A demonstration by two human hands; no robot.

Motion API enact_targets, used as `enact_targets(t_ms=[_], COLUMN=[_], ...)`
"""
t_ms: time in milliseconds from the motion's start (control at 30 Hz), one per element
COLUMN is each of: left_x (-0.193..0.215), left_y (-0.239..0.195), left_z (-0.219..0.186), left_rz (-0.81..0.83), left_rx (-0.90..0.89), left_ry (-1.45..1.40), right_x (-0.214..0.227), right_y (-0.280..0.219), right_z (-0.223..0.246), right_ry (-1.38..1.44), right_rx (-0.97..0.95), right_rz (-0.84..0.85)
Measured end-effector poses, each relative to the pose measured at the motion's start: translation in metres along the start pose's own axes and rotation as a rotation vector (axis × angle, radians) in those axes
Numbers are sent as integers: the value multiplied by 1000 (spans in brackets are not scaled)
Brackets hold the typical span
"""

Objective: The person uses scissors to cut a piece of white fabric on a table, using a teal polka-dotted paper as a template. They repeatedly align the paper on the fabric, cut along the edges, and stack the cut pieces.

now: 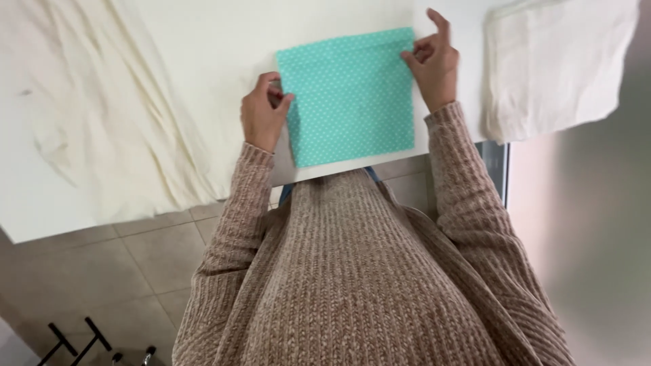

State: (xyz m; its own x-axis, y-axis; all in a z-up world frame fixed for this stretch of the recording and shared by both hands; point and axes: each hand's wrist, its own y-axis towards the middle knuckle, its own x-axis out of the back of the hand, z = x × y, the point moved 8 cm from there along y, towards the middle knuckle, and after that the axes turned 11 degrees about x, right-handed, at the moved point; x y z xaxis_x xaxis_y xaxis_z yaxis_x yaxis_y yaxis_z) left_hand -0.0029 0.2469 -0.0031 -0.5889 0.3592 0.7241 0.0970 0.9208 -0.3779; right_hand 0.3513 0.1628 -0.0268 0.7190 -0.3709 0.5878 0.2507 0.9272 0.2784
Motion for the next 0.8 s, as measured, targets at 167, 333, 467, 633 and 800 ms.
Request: enact_targets(t_ms=[167, 333, 467, 633, 800], left_x=[3, -15, -36, -82, -82], left_y=[-1, 4, -19, -14, -15], left_z=[-3, 5, -49, -60, -56], left_rz=[22, 43, -297, -33, -31], left_rx=[43, 56, -409, -365, -366], left_ry=[35, 68, 438, 894, 807], right_x=[-1, -5, -59, -171, -129], right_y=[3, -3, -10, -32, -29], right_z=[7, 37, 128, 139, 92], right_ry=[-63, -169, -255, -516, -770], right_rx=[37, 124, 274, 351, 369], right_rz=[15, -76, 41, 545, 337])
